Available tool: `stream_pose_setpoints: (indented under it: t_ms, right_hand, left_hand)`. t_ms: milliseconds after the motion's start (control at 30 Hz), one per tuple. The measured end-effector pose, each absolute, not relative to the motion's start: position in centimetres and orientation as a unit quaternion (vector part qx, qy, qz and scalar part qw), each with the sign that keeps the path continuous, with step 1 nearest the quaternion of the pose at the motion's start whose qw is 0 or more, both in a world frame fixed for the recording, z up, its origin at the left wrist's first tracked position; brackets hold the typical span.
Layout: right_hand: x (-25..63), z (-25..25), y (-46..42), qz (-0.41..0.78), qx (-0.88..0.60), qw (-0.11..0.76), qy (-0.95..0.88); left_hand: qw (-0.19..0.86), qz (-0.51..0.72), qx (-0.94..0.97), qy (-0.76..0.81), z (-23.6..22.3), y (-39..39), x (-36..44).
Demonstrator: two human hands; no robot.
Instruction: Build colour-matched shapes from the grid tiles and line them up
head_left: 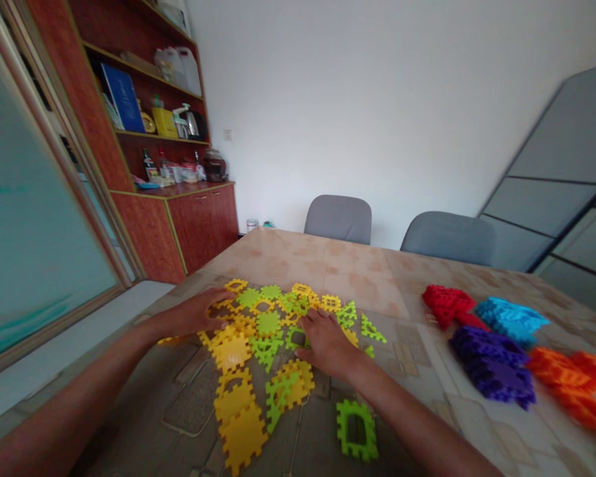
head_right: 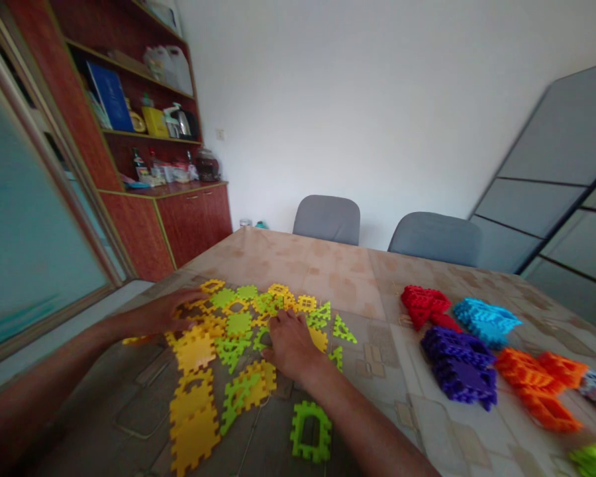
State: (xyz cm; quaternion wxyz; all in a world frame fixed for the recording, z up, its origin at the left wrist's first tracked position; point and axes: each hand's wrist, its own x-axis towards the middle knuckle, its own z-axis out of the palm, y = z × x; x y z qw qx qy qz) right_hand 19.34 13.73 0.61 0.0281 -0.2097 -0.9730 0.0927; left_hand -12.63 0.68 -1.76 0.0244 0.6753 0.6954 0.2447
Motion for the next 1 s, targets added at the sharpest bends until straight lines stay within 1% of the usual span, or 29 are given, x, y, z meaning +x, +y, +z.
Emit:
stream_pose_setpoints:
  t_ms: [367, 500, 567, 667, 767, 1000]
  right_hand:
    - [18.9, 0.9, 13.5, 0.096, -0.216, 0.016, -0.971]
    - [19.1, 0.8, 14.0, 0.094, -0.225, 0.035, -0.969]
    - [19.8, 1.1, 14.6, 0.096, -0.237, 0.064, -0.965]
    - [22.2, 1.8, 15.2, 0.112, -0.262, 0.116, -0.952]
    - [25.9, 1.7, 14.6, 0.123, -0.278, 0.141, -0.942]
    - [33.7, -2.4, 10.5, 0.134, -0.321, 0.162, -0.924]
  left_hand:
    - [0.048, 0.165, 0.715, 0.678, -1.9, 3.4, -10.3]
    - [0.056, 0.158, 0.726, 0.666, -1.7, 2.2, -9.4]
    - [0.058, 0.163, 0.729, 0.662, -1.6, 1.8, -9.0]
    - [0.05, 0.18, 0.721, 0.667, -1.3, 1.7, -8.7]
    - [0.035, 0.203, 0.712, 0.671, -0.8, 2.0, -8.3]
    - [0.039, 0.237, 0.732, 0.637, 1.0, 3.0, -5.2]
